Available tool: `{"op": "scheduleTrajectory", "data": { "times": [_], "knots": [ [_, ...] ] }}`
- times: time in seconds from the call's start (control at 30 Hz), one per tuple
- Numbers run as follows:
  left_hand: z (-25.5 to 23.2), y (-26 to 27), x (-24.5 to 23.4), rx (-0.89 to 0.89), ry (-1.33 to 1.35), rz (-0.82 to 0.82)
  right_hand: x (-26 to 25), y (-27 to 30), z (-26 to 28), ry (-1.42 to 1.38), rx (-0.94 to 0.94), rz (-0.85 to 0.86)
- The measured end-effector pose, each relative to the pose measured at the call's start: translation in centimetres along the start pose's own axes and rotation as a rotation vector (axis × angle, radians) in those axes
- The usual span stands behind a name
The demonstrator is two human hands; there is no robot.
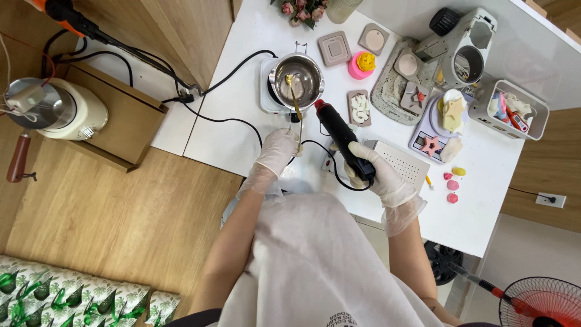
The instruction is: Melting wax or a base substance in a metal pot using a handheld heat gun.
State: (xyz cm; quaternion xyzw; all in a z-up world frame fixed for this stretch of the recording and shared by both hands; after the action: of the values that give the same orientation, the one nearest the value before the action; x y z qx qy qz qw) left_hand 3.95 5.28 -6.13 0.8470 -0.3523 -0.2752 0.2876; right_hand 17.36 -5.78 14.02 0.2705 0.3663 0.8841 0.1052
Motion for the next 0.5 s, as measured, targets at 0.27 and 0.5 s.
{"op": "scheduleTrajectory", "data": {
  "times": [0.27,0.5],
  "knots": [
    [-1.8,0.8,-1.0,0.11,-0.21,-0.068,-1.0,-0.6,-0.4,-0.04,-0.01,-0.037],
    [-1.6,1.3,-1.0,0.037,-0.068,-0.053,0.2,-0.4,0.5,-0.025,-0.029,0.033]
  ]
}}
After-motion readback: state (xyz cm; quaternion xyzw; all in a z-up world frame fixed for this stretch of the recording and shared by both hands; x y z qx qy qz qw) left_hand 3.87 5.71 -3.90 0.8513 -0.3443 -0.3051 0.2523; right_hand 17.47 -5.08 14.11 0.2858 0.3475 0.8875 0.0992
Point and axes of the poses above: each hand's wrist, its own y-axis away from the middle knuckle, its own x-axis out of the palm, z = x × y, the point moved 9 cm from there along -y, towards the middle knuckle, and after that the axes turned 15 degrees about -y, right-handed, at the moved point
